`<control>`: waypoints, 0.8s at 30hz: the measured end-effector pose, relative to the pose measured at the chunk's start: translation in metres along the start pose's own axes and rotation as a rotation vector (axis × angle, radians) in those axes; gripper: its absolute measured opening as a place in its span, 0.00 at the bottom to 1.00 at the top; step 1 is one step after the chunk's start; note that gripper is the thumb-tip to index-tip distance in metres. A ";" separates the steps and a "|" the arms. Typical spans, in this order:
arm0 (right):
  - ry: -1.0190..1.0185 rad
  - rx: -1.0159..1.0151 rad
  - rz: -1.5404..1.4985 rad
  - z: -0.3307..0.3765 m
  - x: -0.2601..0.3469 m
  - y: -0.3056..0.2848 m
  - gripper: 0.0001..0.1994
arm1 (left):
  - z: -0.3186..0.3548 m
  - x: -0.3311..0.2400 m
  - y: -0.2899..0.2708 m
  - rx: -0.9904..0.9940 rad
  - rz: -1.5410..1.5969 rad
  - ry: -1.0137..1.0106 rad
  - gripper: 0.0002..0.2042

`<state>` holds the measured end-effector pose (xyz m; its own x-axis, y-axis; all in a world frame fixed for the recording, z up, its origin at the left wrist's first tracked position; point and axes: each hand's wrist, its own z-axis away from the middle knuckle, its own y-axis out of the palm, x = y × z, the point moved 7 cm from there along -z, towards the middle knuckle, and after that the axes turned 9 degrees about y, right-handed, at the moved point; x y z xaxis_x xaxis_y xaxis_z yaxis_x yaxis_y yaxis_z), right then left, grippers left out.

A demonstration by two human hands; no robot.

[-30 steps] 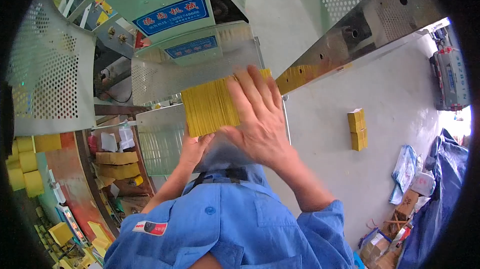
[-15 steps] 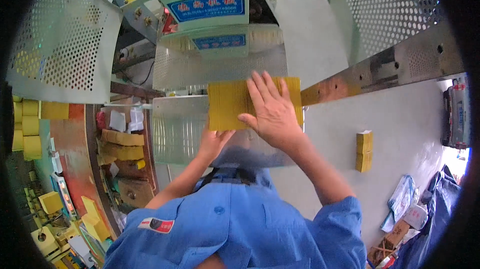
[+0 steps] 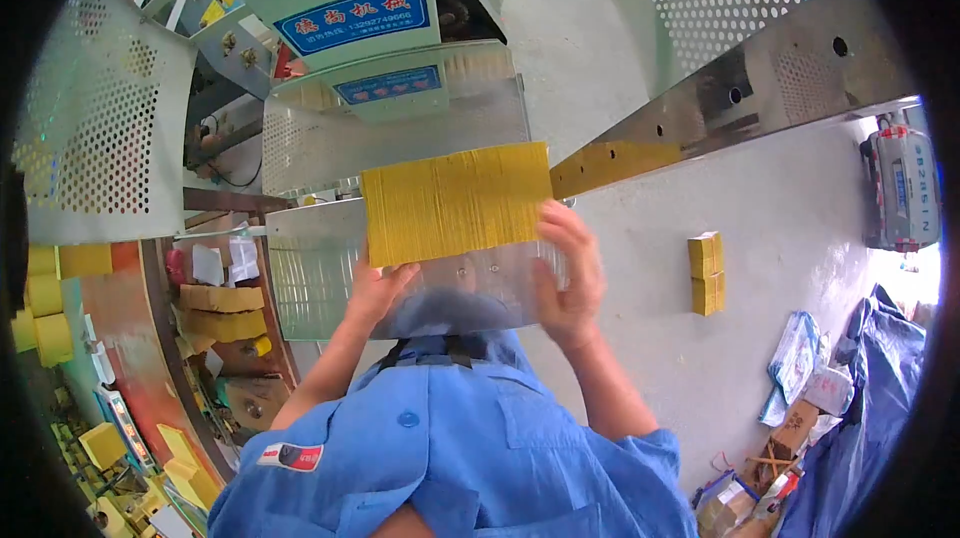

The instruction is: Weighing stacks of yellow paper and using an automated machine to apply straps to them.

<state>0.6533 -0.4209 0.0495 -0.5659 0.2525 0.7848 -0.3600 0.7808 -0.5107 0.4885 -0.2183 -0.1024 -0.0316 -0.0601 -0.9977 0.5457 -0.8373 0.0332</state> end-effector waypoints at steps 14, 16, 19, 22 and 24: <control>0.483 0.192 -0.187 0.040 -0.129 0.056 0.23 | -0.013 0.015 -0.007 -0.020 -0.005 0.104 0.40; 0.423 0.200 -0.127 0.025 -0.104 0.055 0.20 | -0.016 0.000 -0.019 -0.020 -0.037 0.127 0.38; 0.334 0.230 -0.137 0.014 -0.080 0.048 0.17 | -0.018 -0.048 -0.032 -0.030 -0.064 0.042 0.30; 0.572 0.327 -0.166 0.004 -0.057 0.054 0.16 | -0.010 -0.048 -0.045 -0.101 -0.066 -0.181 0.23; 0.617 0.336 -0.178 0.016 -0.075 0.068 0.17 | -0.004 -0.034 -0.047 -0.132 -0.063 -0.298 0.21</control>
<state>0.6595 -0.3955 -0.0493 0.0084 0.4917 0.8707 -0.6723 0.6474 -0.3591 0.4672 -0.1750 -0.0707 -0.3019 -0.1835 -0.9355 0.6383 -0.7678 -0.0554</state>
